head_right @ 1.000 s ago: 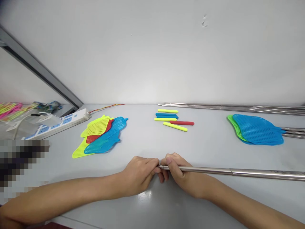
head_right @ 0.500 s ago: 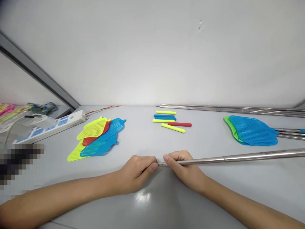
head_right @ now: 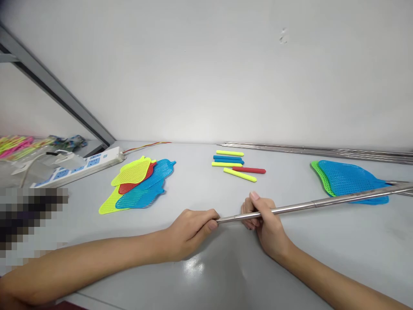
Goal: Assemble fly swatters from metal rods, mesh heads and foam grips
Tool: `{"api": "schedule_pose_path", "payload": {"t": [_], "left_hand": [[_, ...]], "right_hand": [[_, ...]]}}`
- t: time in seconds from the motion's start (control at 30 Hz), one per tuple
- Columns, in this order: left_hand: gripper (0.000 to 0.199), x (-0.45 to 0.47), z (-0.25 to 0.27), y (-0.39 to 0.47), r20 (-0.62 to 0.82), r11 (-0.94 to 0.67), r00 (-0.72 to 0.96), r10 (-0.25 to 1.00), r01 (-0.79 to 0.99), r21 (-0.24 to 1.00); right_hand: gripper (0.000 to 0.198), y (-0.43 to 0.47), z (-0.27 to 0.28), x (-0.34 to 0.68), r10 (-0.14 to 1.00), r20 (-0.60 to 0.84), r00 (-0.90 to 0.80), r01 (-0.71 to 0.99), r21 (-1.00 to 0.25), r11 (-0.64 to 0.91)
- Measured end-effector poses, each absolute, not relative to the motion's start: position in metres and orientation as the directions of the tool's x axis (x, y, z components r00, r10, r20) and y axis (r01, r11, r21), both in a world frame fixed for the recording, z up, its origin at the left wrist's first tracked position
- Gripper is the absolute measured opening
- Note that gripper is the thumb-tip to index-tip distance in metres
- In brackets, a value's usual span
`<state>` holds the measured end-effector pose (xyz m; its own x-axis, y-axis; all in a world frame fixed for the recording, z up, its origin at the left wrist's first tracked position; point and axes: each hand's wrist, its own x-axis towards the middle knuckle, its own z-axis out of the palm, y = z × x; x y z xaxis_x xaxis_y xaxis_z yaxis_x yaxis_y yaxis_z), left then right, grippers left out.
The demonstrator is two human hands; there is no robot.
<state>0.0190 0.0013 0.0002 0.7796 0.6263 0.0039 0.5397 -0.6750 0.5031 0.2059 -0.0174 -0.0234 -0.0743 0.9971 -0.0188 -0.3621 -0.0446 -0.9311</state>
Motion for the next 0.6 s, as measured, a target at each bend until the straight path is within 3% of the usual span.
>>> {"api": "schedule_pose_path", "payload": {"t": [0.2, 0.33, 0.5, 0.6], "left_hand": [[0.027, 0.022, -0.001, -0.002, 0.005, -0.728, 0.779, 0.627, 0.584, 0.358], [0.026, 0.022, -0.002, -0.003, 0.027, -0.746, 0.779, 0.626, 0.589, 0.309], [0.023, 0.019, -0.007, -0.004, 0.105, -0.750, 0.754, 0.649, 0.611, 0.252], [0.023, 0.016, -0.009, -0.004, 0.085, -0.801, 0.805, 0.587, 0.562, 0.207]], "right_hand": [[0.052, -0.014, -0.014, 0.203, 0.994, -0.094, 0.047, -0.519, -0.853, -0.056], [0.049, -0.014, -0.017, 0.203, 0.987, -0.133, 0.095, -0.516, -0.854, -0.065], [0.047, -0.018, -0.026, 0.204, 0.988, -0.148, -0.053, -0.389, -0.908, -0.157], [0.047, -0.021, -0.027, 0.205, 0.978, -0.131, -0.165, -0.360, -0.915, -0.184]]}}
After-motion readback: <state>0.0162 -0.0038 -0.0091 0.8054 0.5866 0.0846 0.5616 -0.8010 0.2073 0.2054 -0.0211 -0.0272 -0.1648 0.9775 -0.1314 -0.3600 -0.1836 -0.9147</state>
